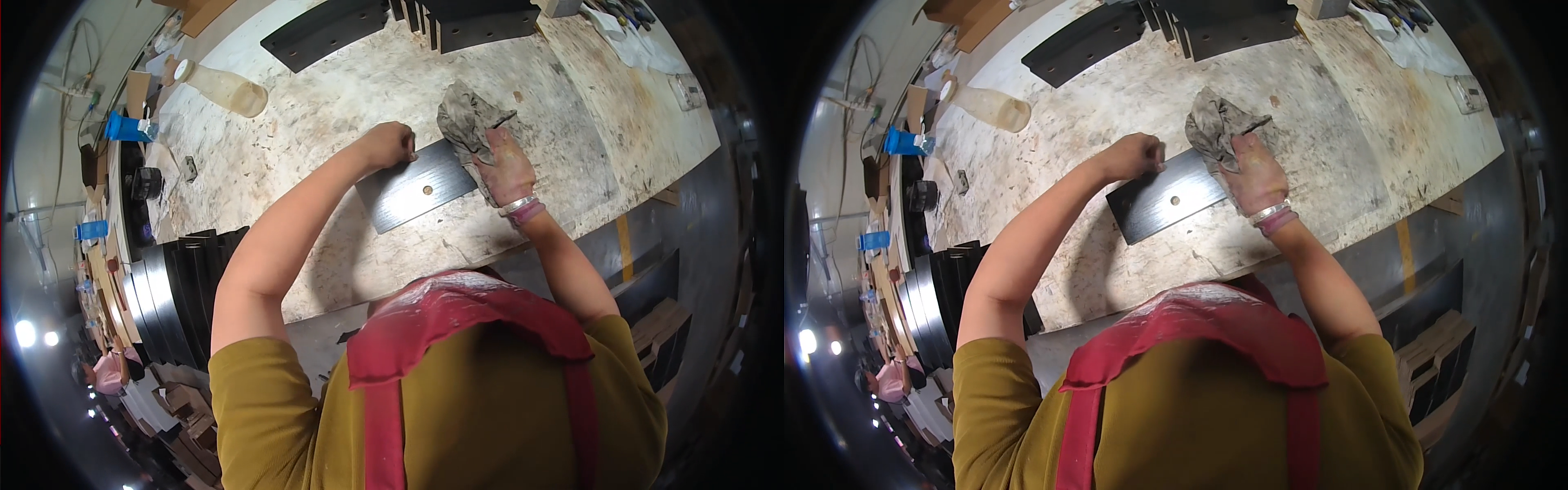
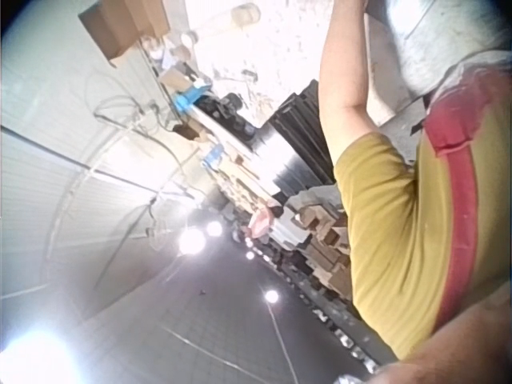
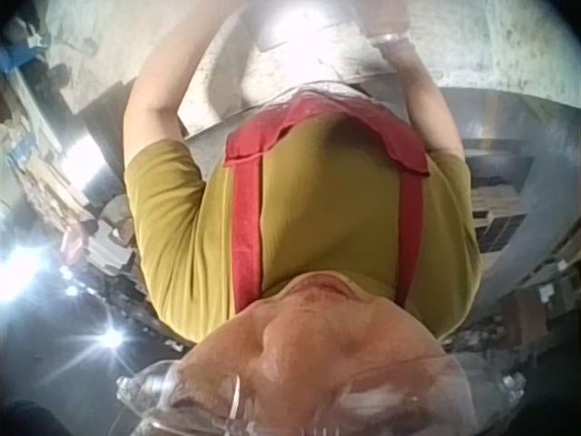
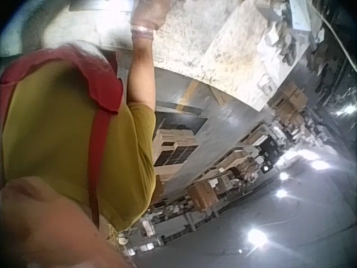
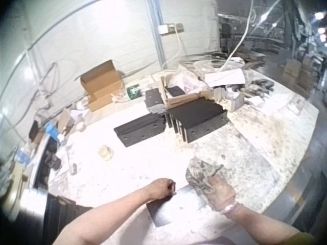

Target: The person wipes black rectangular furniture parts using a cloth and a liquid from a bottle. The person handles the parts one at a time, applying the liquid and wiping both sides before stacking them on the table.

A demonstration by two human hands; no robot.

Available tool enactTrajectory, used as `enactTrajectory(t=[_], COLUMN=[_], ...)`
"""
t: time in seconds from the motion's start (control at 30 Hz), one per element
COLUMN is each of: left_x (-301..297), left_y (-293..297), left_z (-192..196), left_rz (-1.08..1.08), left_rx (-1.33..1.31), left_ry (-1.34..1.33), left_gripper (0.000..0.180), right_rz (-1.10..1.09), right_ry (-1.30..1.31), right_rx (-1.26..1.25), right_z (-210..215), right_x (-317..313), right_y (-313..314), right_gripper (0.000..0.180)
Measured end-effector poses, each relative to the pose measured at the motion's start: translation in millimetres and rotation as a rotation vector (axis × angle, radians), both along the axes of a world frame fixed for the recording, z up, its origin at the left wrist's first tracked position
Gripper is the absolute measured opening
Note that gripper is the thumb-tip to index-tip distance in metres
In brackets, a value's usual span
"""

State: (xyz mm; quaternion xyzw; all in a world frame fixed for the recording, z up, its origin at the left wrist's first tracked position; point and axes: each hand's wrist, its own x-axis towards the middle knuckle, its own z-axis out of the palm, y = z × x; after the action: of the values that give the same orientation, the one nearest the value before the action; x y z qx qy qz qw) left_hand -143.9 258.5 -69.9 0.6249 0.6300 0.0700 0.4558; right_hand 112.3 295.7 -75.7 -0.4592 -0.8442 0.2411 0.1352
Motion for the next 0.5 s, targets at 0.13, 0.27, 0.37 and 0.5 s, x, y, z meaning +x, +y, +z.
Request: enactTrajectory(t=[0.13,0.27,0.37,0.5], left_x=[31.7,19.9,25.4,24.4], left_y=[21.5,24.7,30.5,29.1], left_z=[-1.2,-1.2,0.8,-2.4], left_rz=[0.004,0.004,-0.060,-0.080], left_rx=[0.159,-0.003,0.052,0.076], left_ry=[0.149,0.032,0.116,0.168], left_gripper=[0.024,0.019,0.018,0.018], right_rz=[-0.021,-0.001,-0.018,-0.008], right_ry=[-0.001,0.028,0.028,0.017], right_rx=[-0.014,0.227,0.133,0.087], right_z=[-1.4,-28.8,-12.2,-12.0], right_x=[-1.2,6.6,1.3,-0.2], right_y=[-1.0,-0.4,-1.5,-1.2], right_gripper=[0.051,0.050,0.051,0.051])
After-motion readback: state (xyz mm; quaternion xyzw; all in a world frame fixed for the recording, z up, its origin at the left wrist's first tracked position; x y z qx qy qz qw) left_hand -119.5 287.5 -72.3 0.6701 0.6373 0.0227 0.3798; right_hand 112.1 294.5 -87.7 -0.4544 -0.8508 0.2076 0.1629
